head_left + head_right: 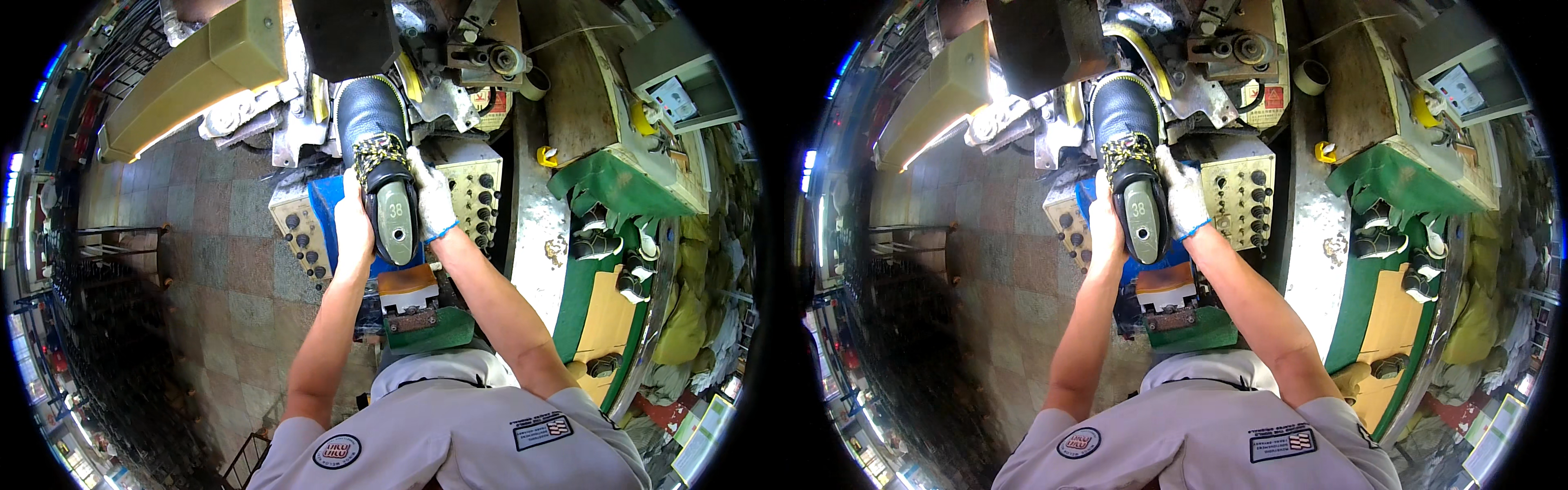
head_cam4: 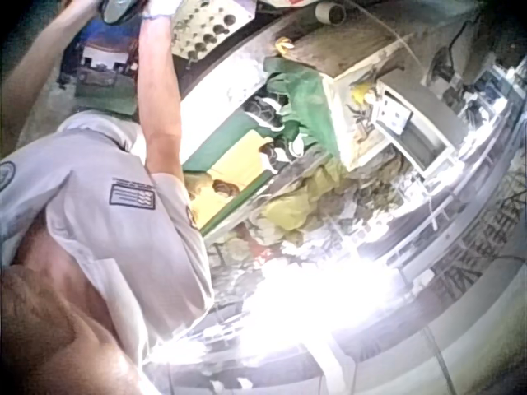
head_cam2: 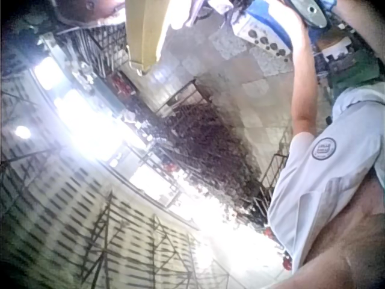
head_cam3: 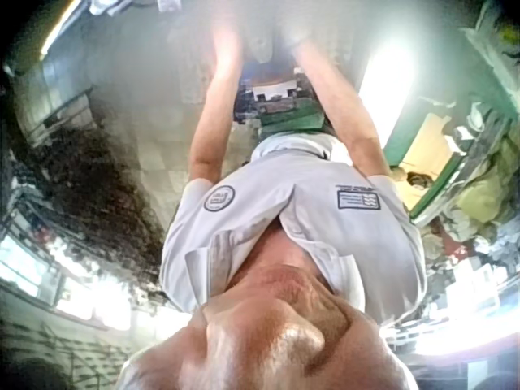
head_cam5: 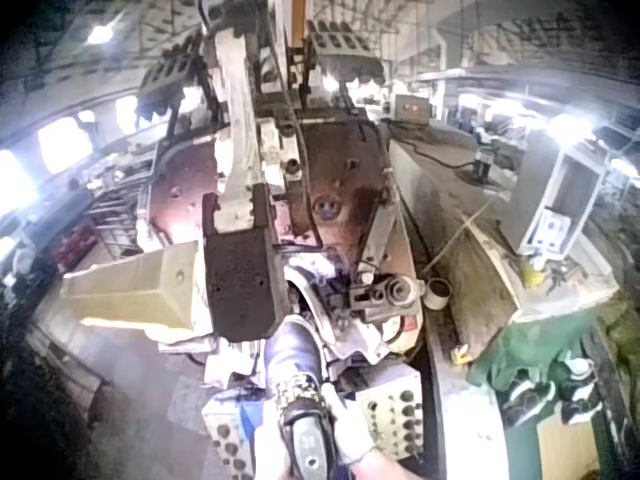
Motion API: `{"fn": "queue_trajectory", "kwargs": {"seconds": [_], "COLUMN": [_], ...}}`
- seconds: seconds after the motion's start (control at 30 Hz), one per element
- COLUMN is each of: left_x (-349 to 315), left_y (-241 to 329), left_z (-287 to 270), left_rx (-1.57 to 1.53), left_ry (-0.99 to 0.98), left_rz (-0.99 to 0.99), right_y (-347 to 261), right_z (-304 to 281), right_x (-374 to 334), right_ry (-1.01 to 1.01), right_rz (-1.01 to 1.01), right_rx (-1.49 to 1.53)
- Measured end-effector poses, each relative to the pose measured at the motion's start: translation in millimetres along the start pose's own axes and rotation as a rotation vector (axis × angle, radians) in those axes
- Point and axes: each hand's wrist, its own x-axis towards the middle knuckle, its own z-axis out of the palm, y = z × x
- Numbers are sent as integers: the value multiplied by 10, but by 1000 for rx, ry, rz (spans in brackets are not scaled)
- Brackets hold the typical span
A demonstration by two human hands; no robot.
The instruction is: The person picks up boots and sneakers from a conveyor belt, places them individually onto a lasting machine to press the upper onto the last by hand, and then returns each shoe to the belt.
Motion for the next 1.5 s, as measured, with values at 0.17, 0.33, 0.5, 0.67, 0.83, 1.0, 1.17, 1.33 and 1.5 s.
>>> {"fn": "queue_trajectory", "kwargs": {"seconds": [0.17, 0.33, 0.5, 0.67, 0.83, 1.0, 1.17, 1.33, 1.5], "left_x": [-29, 59, 34, 8, -10, -176, -703, -948, -887], "left_y": [34, -107, -49, -140, -106, 128, 226, 325, 189], "left_z": [25, -62, 41, -58, 8, -127, -302, 229, 593], "left_rx": [109, 161, 6, -113, 7, 314, 424, 706, 1076], "left_ry": [2, -37, -49, -140, -88, 55, 122, 77, 225], "left_rz": [25, 160, 117, 173, 280, 60, 441, 544, 619], "right_y": [-49, 67, 176, 79, 53, 129, -76, 165, 568], "right_z": [56, 11, -70, 10, 4, -393, -1354, -2706, -3831], "right_x": [-69, -14, 96, -42, -63, -34, -843, -1658, -2405], "right_ry": [-5, 52, 68, 78, 71, 79, 120, 442, 702], "right_rz": [14, -99, -160, -192, -202, -166, -143, -76, 38], "right_rx": [51, -111, -152, -300, -318, -282, 7, 39, 133]}}
